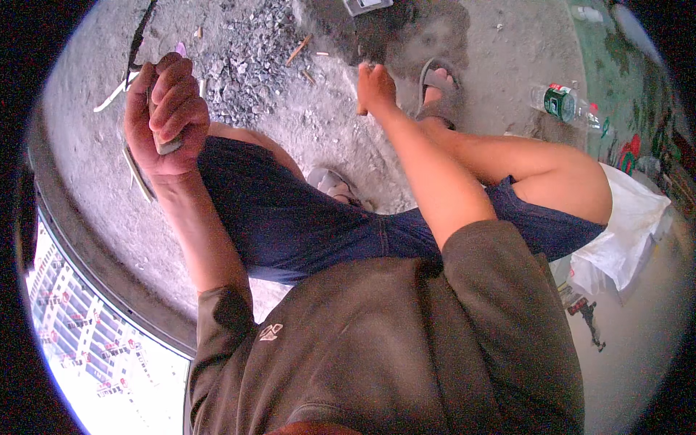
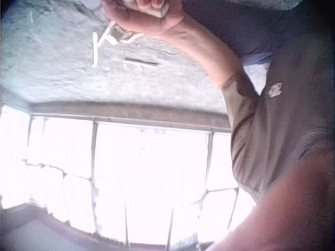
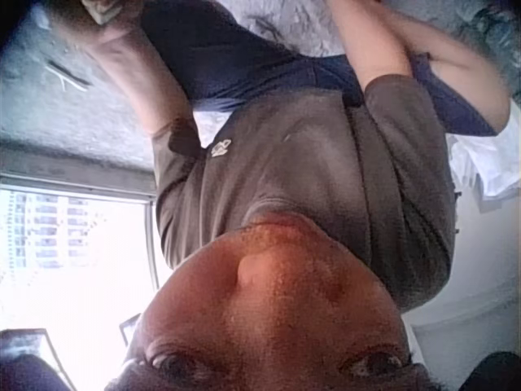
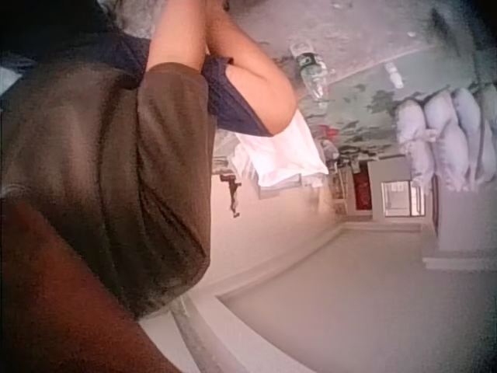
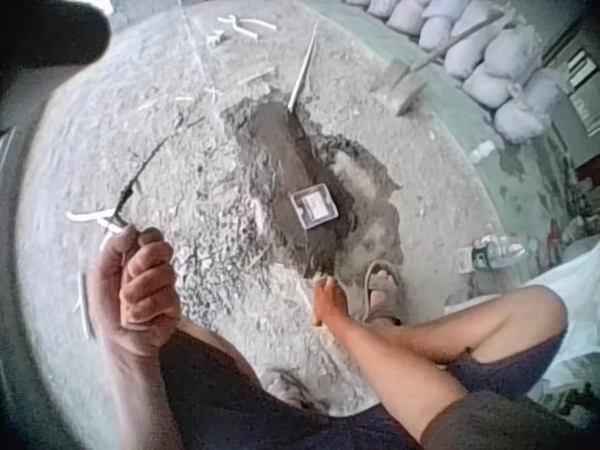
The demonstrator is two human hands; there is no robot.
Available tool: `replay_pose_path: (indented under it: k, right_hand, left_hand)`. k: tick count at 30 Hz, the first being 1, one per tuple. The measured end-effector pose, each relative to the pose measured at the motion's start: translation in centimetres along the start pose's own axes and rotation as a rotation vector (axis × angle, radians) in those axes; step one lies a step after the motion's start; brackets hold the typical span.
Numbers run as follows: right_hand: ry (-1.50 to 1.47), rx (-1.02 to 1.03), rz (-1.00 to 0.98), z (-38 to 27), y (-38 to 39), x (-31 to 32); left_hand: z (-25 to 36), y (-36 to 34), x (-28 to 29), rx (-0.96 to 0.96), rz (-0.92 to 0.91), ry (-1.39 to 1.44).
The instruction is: Applying mortar and cleaning around a floor-mounted electrical box using a trowel.
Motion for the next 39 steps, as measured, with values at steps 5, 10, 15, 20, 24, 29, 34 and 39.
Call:
replay_pose_path:
  k: [5,10,15,20,24,29,34,39]
  right_hand:
    - [0.170,0.005,-0.122,1.8,-1.7,-5.1]
    - [0.162,0.033,-0.263,0.0,2.9,-6.7]
    - [-0.085,0.115,-0.011,-3.1,7.0,0.1]
    - [-0.280,0.184,-0.055,-7.2,6.0,5.0]
    - [-0.870,0.169,-0.209,-13.2,8.1,11.1]
    - [-1.015,0.122,-0.348,-15.7,10.0,15.9]
    - [-1.042,0.146,-0.324,-14.7,9.9,16.1]
    - [-1.055,-0.033,-0.332,-11.8,8.3,12.7]
  left_hand:
    - [-0.6,-0.6,0.0,0.060,-0.049,0.041]
    - [0.5,-0.1,0.0,0.057,-0.021,-0.033]
    - [0.4,-0.4,0.6,0.047,0.039,-0.122]
    - [0.2,-0.2,2.3,0.036,0.152,-0.412]
    - [0.1,0.4,3.0,0.024,0.338,-0.777]
    - [-3.6,0.3,4.0,0.216,0.283,-0.694]
    - [-7.7,1.5,6.6,0.350,0.394,-0.542]
    - [-11.1,4.1,7.4,0.454,0.411,-0.386]
Point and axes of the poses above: each hand's wrist, its own y-axis away from the middle knuckle, its own x-axis out of the back of the hand, z = x × y, the point moved 10 cm from there along -y, towards the middle knuckle, and after that the axes turned 7 degrees about -z, right-handed, at the moved point
